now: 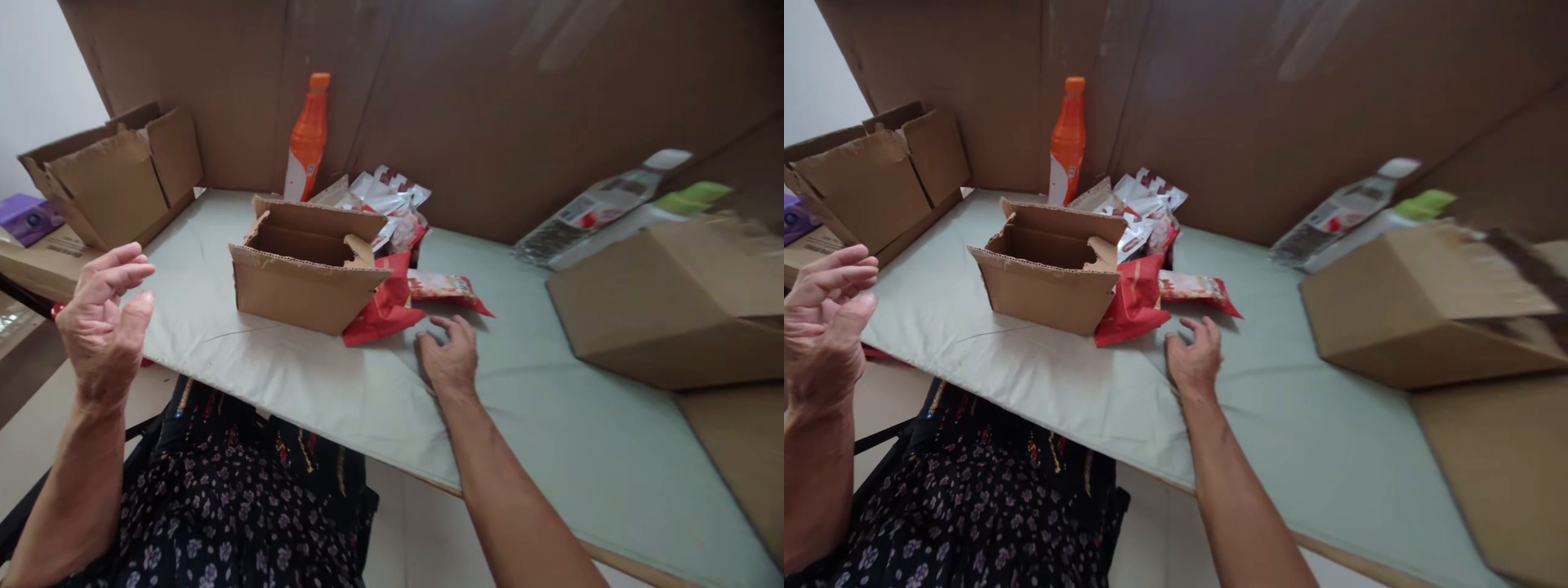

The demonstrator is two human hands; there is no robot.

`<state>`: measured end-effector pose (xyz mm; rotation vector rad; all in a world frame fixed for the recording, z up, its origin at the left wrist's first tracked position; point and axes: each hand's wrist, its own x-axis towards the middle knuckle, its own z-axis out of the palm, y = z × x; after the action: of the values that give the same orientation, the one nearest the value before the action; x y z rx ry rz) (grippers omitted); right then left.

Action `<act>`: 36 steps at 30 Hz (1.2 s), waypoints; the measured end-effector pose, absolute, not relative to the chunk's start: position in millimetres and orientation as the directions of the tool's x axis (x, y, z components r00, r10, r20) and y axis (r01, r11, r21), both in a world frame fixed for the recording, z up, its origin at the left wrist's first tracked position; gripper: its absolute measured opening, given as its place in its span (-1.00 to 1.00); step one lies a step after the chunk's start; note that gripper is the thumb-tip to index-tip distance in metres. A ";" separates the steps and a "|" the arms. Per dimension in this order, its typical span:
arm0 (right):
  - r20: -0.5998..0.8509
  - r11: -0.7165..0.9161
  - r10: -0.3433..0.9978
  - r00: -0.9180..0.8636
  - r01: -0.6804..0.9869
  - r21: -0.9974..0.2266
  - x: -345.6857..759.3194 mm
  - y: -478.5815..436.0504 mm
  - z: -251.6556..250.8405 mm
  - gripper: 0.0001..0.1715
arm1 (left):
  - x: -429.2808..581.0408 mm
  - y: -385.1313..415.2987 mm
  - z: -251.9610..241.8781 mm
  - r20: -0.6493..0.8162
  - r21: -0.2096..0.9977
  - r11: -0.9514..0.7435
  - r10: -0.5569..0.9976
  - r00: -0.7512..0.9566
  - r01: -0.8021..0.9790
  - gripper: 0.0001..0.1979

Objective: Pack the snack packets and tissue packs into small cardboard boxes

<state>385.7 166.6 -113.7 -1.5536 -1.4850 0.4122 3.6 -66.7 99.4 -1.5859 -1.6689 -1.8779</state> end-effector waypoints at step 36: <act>0.327 0.119 0.921 0.211 0.647 -0.753 380.2 179.0 -114.9 -0.55 | 16.4 -65.2 103.8 0.737 0.575 -0.334 0.608 -0.296 0.747 -0.83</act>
<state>380.2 179.0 -114.9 -1.6045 -1.5130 0.3922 16.4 -65.2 103.8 -1.7842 -1.7358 -1.7071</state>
